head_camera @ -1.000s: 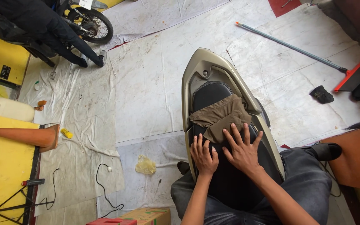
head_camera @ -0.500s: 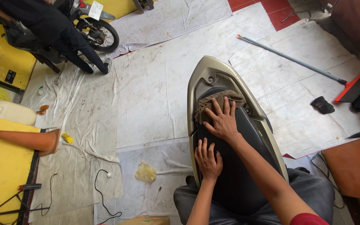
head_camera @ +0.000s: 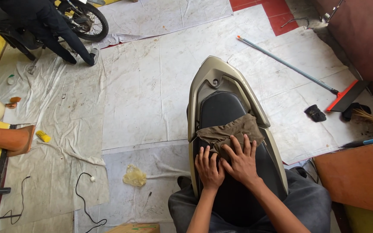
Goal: The person sits on the floor and wipes the black seat of a scooter with a brown cloth. They use both hands to rub the cloth over the seat surface, moving it back and forth to clean different areas.
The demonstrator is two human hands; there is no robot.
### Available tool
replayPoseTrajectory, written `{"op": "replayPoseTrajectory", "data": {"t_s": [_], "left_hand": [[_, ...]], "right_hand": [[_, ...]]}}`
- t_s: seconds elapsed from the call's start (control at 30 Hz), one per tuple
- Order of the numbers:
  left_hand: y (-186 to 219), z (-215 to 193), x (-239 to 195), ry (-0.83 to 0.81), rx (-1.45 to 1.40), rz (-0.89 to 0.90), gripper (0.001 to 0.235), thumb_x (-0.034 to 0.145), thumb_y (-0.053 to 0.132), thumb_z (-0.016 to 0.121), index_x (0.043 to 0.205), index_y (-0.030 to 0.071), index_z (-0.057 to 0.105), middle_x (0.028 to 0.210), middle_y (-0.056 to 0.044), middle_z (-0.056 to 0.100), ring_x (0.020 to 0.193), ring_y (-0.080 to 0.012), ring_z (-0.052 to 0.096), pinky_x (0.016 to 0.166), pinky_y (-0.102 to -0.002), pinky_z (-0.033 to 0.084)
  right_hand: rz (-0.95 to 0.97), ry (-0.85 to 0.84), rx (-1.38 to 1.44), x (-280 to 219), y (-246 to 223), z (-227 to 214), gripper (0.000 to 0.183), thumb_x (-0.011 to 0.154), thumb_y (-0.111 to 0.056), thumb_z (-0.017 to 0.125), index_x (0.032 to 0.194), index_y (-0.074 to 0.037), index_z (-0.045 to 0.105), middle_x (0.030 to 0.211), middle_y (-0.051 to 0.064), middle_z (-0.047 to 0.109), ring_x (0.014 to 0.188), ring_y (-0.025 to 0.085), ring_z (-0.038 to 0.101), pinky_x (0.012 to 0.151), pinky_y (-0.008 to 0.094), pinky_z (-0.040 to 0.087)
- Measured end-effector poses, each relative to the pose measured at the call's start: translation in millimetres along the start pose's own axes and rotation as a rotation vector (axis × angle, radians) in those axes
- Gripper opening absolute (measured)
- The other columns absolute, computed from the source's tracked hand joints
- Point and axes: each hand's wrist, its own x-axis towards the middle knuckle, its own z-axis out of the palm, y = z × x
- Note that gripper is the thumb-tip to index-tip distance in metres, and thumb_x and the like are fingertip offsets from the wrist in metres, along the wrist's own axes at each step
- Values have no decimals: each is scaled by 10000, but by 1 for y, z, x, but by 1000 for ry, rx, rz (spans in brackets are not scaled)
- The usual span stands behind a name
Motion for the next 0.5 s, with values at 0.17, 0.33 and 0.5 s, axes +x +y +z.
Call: {"op": "replayPoseTrajectory", "data": {"t_s": [0.17, 0.33, 0.5], "left_hand": [[0, -1, 2, -9, 21, -18, 330, 1015, 274, 558, 1283, 82, 580, 1461, -161, 543, 1444, -389, 433, 1163, -595, 322], [-1, 6, -7, 45, 13, -7, 382, 1033, 243, 567, 1374, 84, 501, 1490, -188, 473, 1453, -399, 432, 1187, -601, 336], [0, 7, -2, 132, 44, 50, 402, 1011, 241, 586, 1359, 68, 484, 1490, -200, 391, 1399, -415, 450, 1170, -602, 371]], "right_hand": [[-49, -64, -19, 49, 5, 12, 553, 873, -525, 600, 1367, -278, 577, 1637, 121, 289, 1510, 521, 117, 1178, 731, 42], [-94, -61, -16, 128, -2, 22, 678, 864, -509, 588, 1510, -335, 481, 1677, 127, 207, 1509, 540, 68, 1160, 752, 5], [-28, -34, -26, 156, -13, 27, 692, 856, -504, 612, 1511, -330, 472, 1696, 120, 202, 1515, 541, 63, 1146, 763, 16]]}}
